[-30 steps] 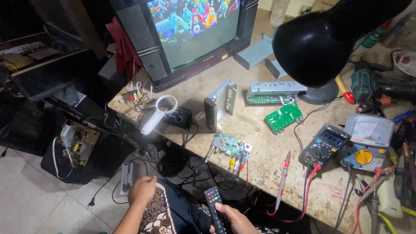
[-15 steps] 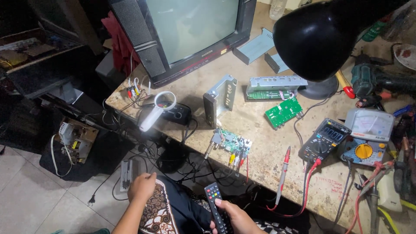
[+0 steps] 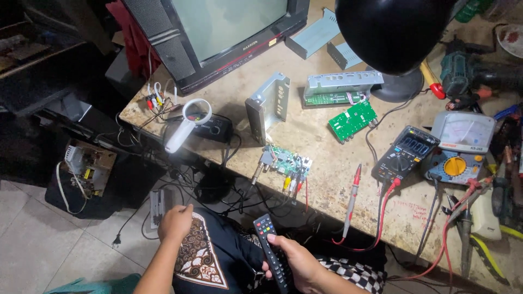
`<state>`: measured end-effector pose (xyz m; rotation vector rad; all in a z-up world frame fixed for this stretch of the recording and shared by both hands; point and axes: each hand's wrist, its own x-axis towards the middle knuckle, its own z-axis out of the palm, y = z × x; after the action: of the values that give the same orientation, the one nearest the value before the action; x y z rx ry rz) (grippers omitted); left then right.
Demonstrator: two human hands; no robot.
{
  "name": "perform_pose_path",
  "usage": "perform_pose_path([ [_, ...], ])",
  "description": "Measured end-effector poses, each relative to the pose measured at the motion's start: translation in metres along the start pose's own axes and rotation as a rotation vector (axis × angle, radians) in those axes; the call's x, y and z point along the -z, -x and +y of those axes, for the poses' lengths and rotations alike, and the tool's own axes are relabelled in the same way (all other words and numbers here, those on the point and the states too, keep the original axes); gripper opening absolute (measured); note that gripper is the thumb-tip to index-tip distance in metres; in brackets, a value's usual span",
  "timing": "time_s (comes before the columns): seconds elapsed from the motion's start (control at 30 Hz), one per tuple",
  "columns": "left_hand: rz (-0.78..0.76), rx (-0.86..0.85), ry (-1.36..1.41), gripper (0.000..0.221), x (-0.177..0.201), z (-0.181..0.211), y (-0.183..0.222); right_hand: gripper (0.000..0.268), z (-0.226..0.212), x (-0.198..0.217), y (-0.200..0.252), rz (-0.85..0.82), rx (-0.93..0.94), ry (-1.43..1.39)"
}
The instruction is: Testing a circuit board using a multimeter and a remote control while observing a CRT television monitor for diagnostics.
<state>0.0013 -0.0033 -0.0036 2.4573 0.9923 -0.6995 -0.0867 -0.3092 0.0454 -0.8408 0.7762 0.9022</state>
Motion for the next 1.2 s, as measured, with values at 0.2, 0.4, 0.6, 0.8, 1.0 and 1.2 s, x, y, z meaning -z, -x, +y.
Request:
perform_pose_path([
  [0.2, -0.001, 0.003, -0.004, 0.053, -0.002, -0.001, -0.004, 0.032, -0.003, -0.002, 0.003, -0.022, 0.009, 0.020],
  [0.4, 0.000, -0.002, 0.012, 0.053, 0.001, 0.000, 0.000, 0.031, -0.004, -0.002, 0.003, -0.018, 0.009, 0.026],
  [0.6, -0.005, -0.006, 0.019, 0.052, 0.003, 0.002, 0.003, 0.033, -0.002, -0.001, -0.001, -0.032, 0.006, 0.027],
  [0.8, 0.000, -0.001, 0.012, 0.053, 0.004, 0.003, 0.003, 0.033, -0.003, -0.002, 0.000, -0.017, 0.008, 0.025],
  [1.0, 0.001, 0.003, -0.003, 0.054, 0.000, -0.001, -0.003, 0.031, 0.000, -0.002, -0.001, -0.020, 0.023, 0.035],
  [1.2, 0.003, 0.007, 0.022, 0.054, 0.000, 0.000, -0.001, 0.032, 0.000, -0.002, 0.001, -0.025, 0.018, 0.031],
])
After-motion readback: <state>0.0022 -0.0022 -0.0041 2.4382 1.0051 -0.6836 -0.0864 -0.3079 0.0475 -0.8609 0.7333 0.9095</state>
